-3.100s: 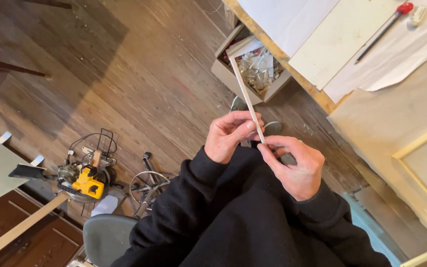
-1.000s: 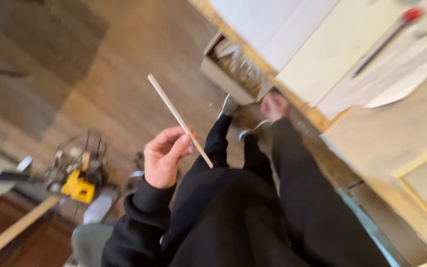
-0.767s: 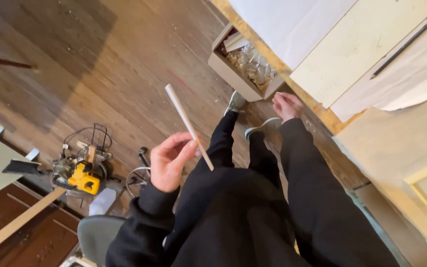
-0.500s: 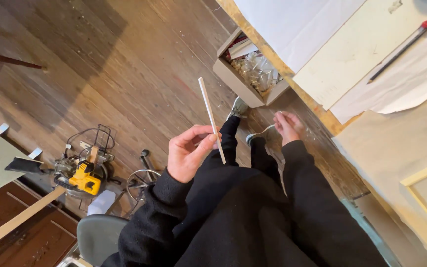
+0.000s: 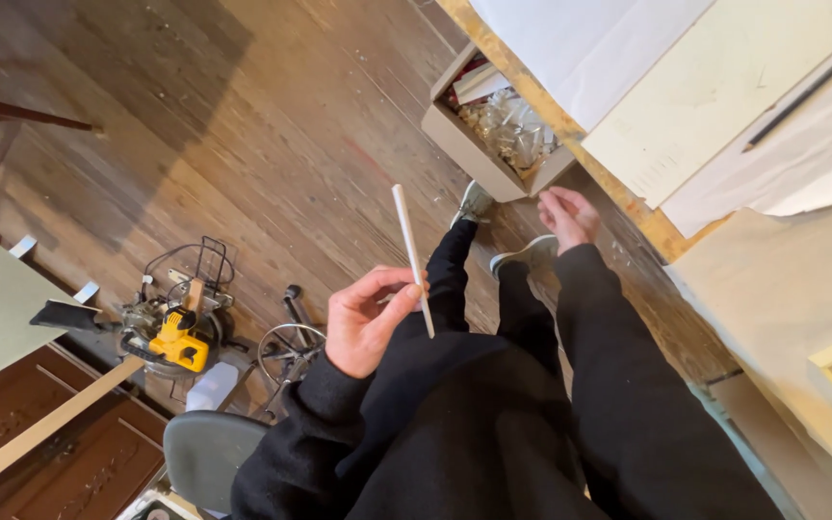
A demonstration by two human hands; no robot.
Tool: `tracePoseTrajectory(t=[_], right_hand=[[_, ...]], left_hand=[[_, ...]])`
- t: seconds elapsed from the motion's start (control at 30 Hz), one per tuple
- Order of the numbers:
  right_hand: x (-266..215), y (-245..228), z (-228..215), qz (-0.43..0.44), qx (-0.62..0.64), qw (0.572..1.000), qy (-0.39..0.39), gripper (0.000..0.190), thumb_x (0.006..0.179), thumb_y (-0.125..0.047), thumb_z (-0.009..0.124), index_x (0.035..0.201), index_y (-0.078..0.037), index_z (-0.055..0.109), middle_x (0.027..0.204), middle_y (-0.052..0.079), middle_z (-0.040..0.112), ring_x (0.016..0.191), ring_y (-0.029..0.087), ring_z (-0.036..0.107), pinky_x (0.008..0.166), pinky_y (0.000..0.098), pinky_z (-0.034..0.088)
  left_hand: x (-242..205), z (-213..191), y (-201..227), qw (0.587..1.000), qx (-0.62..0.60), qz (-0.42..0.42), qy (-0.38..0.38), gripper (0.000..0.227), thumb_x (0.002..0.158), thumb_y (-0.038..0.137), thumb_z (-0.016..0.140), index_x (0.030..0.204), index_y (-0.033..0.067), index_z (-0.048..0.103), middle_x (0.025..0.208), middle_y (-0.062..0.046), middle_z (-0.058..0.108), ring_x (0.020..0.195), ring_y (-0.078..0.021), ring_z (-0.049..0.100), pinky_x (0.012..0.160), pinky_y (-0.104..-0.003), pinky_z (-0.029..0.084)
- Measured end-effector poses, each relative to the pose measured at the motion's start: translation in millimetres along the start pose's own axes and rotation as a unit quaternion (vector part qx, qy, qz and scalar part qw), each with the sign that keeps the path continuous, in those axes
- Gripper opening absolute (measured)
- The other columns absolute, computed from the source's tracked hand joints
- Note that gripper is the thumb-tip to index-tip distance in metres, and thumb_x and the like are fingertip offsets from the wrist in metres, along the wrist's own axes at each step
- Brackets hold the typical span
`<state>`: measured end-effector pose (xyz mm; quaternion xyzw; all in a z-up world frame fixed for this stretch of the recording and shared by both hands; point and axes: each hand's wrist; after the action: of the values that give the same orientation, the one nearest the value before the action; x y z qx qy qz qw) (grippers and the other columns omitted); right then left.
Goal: Measure and cut a thin wooden strip using a utility knife to fit inside a picture frame.
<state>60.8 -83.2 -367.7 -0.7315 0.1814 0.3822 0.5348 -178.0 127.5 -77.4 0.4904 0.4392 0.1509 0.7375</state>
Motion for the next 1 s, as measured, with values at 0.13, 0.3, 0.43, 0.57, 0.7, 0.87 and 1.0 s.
tracePoseTrajectory(t=[0.13, 0.3, 0.43, 0.57, 0.7, 0.87, 1.0], right_hand=[[-49.8, -15.5, -11.1, -0.031, -0.085, 0.995, -0.039, 0.034, 0.09, -0.021, 0.095, 0.116, -0.01, 0.076, 0.098, 0.007, 0.076, 0.077, 0.016, 0.077, 0.065, 0.0237, 0.067], [-235.4, -142.8, -30.8, -0.348, -0.293, 0.884, -0.107, 0.016, 0.085, -0.013, 0.09, 0.099, -0.02, 0.086, 0.089, 0.004, 0.083, 0.079, 0.021, 0.08, 0.066, 0.0313, 0.065], [-306.2, -172.3, -107.0, -0.427, -0.268, 0.864, -0.019, 0.019, 0.083, -0.002, 0.09, 0.101, -0.009, 0.086, 0.103, 0.012, 0.083, 0.089, 0.025, 0.079, 0.069, 0.0298, 0.066], [-348.5, -201.0, -164.2, -0.398, -0.293, 0.865, 0.089, 0.038, 0.086, 0.008, 0.082, 0.123, 0.007, 0.072, 0.133, 0.019, 0.068, 0.105, 0.025, 0.066, 0.087, 0.0318, 0.061], [-368.1, -200.7, -220.8, -0.383, -0.319, 0.856, 0.14, 0.026, 0.084, 0.008, 0.083, 0.109, 0.002, 0.08, 0.113, 0.008, 0.071, 0.099, 0.02, 0.064, 0.089, 0.0304, 0.052], [-367.8, -171.9, -316.6, -0.362, -0.34, 0.854, 0.153, 0.02, 0.087, 0.002, 0.084, 0.106, -0.003, 0.082, 0.106, 0.004, 0.07, 0.096, 0.02, 0.061, 0.083, 0.0307, 0.05], [-351.3, -145.2, -394.2, -0.359, -0.367, 0.853, 0.095, 0.016, 0.089, -0.005, 0.08, 0.105, -0.007, 0.08, 0.105, 0.002, 0.07, 0.097, 0.021, 0.063, 0.087, 0.0338, 0.052]], left_hand=[[4.6, 6.2, 13.9, 0.998, 0.053, 0.021, -0.018, 0.016, 0.097, 0.003, 0.08, 0.112, -0.0017, 0.082, 0.096, -0.013, 0.078, 0.089, -0.0156, 0.077, 0.074, -0.025, 0.066], [17.5, 20.8, 59.2, 0.897, 0.387, 0.179, -0.118, 0.01, 0.098, 0.016, 0.078, 0.107, 0.0142, 0.083, 0.094, -0.001, 0.076, 0.083, -0.0201, 0.078, 0.071, -0.032, 0.067], [16.4, 70.5, 64.0, 0.796, 0.493, 0.295, -0.193, 0.007, 0.099, 0.019, 0.075, 0.101, 0.0175, 0.082, 0.093, 0.002, 0.072, 0.083, -0.0186, 0.073, 0.071, -0.029, 0.062], [3.9, 150.6, 52.7, 0.725, 0.49, 0.407, -0.263, 0.015, 0.086, 0.013, 0.068, 0.1, 0.0154, 0.073, 0.1, 0.001, 0.065, 0.083, -0.0241, 0.062, 0.072, -0.036, 0.051], [-20.9, 235.1, 38.4, 0.667, 0.459, 0.451, -0.377, 0.006, 0.089, 0.014, 0.066, 0.094, 0.0101, 0.068, 0.097, -0.005, 0.059, 0.085, -0.0271, 0.058, 0.079, -0.039, 0.05], [-56.7, 318.8, 0.2, 0.606, 0.482, 0.463, -0.432, 0.004, 0.088, 0.013, 0.067, 0.09, 0.0099, 0.068, 0.099, -0.007, 0.059, 0.085, -0.0254, 0.058, 0.079, -0.037, 0.05], [-91.7, 373.1, -34.4, 0.582, 0.532, 0.444, -0.425, 0.006, 0.093, 0.017, 0.065, 0.093, 0.013, 0.07, 0.099, -0.004, 0.06, 0.087, -0.0228, 0.06, 0.082, -0.038, 0.05]])
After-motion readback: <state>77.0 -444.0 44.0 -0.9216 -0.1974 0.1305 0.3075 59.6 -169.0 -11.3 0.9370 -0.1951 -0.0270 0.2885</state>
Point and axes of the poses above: each hand's wrist, its own x-axis towards the middle knuckle, its own z-axis out of the palm, y = z × x
